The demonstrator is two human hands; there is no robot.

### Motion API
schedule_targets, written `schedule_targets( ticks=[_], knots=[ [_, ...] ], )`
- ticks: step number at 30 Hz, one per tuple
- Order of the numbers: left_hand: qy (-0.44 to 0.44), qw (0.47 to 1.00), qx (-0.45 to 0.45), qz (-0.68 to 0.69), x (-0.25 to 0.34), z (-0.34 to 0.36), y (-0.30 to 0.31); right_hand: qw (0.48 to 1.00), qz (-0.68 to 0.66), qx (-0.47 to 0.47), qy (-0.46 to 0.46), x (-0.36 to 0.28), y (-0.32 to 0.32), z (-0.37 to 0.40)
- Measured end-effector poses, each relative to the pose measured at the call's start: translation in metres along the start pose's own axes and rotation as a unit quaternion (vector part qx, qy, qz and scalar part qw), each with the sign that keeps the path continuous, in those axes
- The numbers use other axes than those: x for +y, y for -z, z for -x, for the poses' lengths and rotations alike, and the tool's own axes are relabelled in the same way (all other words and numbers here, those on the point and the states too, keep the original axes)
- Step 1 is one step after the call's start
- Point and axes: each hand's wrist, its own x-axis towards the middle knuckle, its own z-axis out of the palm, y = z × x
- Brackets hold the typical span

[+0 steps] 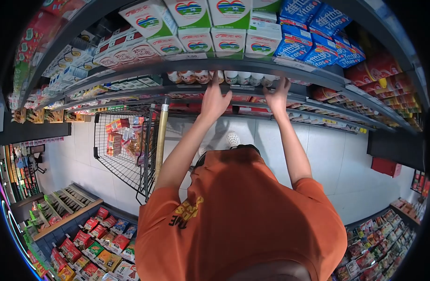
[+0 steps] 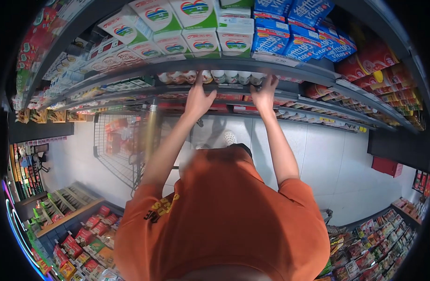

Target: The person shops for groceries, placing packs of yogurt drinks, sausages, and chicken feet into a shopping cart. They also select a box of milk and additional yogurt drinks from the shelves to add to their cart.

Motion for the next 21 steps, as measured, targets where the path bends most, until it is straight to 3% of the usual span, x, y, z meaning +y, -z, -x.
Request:
schedule_targets(
  ticks=[3, 4, 5, 6, 7, 8, 9, 13, 16, 18, 21],
  knots=[
    [-0.029, 0.999, 0.023, 0.017, -0.028, 0.041, 0.046, 0.998, -0.004, 0.053, 0.038, -0.018, 0.003, 0.028],
    [-0.001, 0.998, 0.031, 0.052, -0.023, 0.053, 0.073, 0.996, -0.002, 0.066, 0.061, -0.025, 0.002, 0.037],
    [-0.003, 0.998, 0.054, 0.031, -0.030, 0.064, 0.094, 0.995, -0.018, 0.041, 0.088, -0.034, 0.000, 0.045],
    [0.054, 0.995, 0.051, 0.068, -0.028, 0.074, 0.120, 0.993, -0.032, 0.017, 0.115, -0.046, -0.004, 0.053],
    [-0.013, 0.992, 0.126, 0.006, -0.057, 0.084, 0.132, 0.989, -0.046, -0.009, 0.142, -0.059, -0.009, 0.063],
    [0.040, 0.991, 0.113, -0.052, -0.056, 0.091, 0.162, 0.984, -0.089, -0.028, 0.155, -0.080, -0.013, 0.072],
    [-0.008, 0.979, 0.182, -0.089, -0.082, 0.096, 0.177, 0.977, -0.103, -0.070, 0.175, -0.098, -0.017, 0.078],
    [0.188, 0.969, 0.149, -0.061, -0.156, 0.134, 0.252, 0.935, -0.172, -0.205, 0.232, -0.156, -0.058, 0.099],
    [0.262, 0.948, 0.112, -0.143, -0.247, 0.189, 0.253, 0.902, -0.183, -0.256, 0.296, -0.199, -0.089, 0.115],
    [0.254, 0.952, 0.081, -0.153, -0.295, 0.227, 0.232, 0.876, -0.194, -0.280, 0.341, -0.227, -0.106, 0.126],
    [0.227, 0.970, 0.063, -0.052, -0.332, 0.273, 0.208, 0.842, -0.197, -0.345, 0.365, -0.265, -0.127, 0.147]
  ],
)
